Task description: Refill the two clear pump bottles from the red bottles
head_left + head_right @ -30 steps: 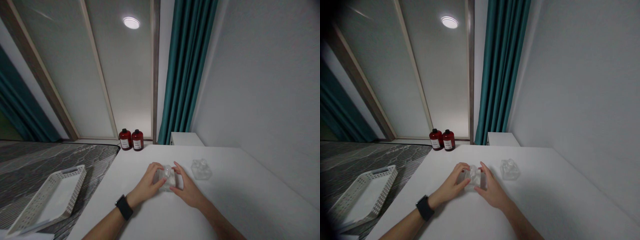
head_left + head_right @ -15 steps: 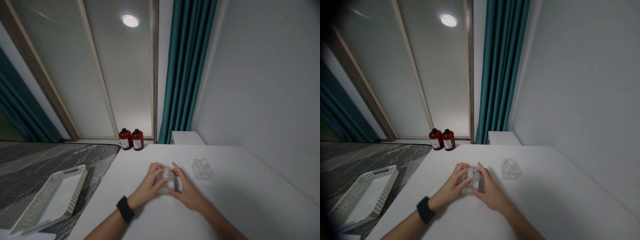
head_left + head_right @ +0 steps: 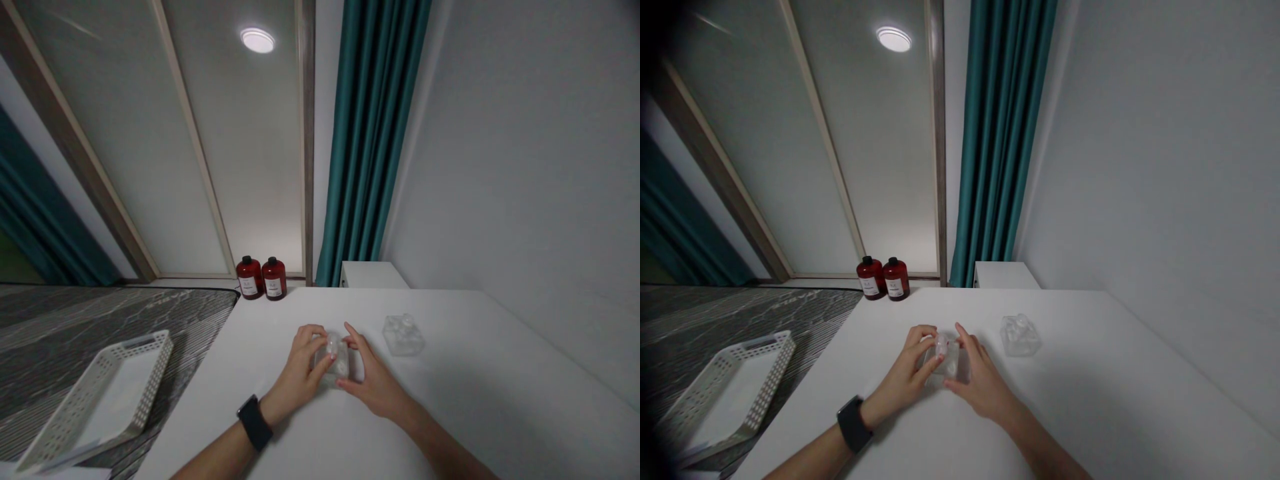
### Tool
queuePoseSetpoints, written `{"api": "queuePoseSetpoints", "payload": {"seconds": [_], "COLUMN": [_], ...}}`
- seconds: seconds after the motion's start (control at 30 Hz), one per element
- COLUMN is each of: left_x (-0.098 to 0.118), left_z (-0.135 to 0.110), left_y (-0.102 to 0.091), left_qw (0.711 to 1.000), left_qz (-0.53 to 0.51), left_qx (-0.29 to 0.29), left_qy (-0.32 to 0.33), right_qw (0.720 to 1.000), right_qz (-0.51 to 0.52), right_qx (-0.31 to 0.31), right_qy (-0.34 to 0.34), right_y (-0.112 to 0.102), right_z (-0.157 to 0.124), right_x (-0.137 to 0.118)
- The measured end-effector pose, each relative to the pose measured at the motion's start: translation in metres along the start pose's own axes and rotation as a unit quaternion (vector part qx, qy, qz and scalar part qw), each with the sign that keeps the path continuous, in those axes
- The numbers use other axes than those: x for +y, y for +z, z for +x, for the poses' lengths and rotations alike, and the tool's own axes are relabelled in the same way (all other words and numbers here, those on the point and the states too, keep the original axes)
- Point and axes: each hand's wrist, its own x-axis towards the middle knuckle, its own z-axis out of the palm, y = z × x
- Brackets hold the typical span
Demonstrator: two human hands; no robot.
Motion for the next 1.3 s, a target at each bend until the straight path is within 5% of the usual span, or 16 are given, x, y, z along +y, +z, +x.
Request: {"api": "queuePoseSetpoints", "payload": {"seconds": [0.3,0.6,0.9,1.03,1.3], "left_x": [-0.005,-0.021,-0.026,-0.026,-0.026], "left_z": [0.003,0.006,0.006,0.006,0.007], "left_y": [0.007,-0.021,-0.023,-0.024,-0.024], "left_qw": [0.996,0.994,0.993,0.993,0.991], "left_qz": [-0.047,-0.034,-0.035,-0.038,-0.054], "left_qx": [0.045,-0.093,-0.107,-0.106,-0.109], "left_qy": [-0.056,-0.037,-0.041,-0.044,-0.056], "right_qw": [1.0,0.999,0.999,0.998,0.997], "right_qz": [-0.003,-0.001,-0.014,-0.032,0.052], "right_qx": [-0.008,-0.041,0.001,-0.04,0.045], "right_qy": [0.007,-0.025,-0.047,-0.035,-0.047], "right_y": [-0.002,-0.023,-0.034,-0.03,-0.005], "right_z": [0.001,0.001,0.022,0.033,0.027], "right_x": [-0.007,0.002,-0.029,-0.042,-0.027]}}
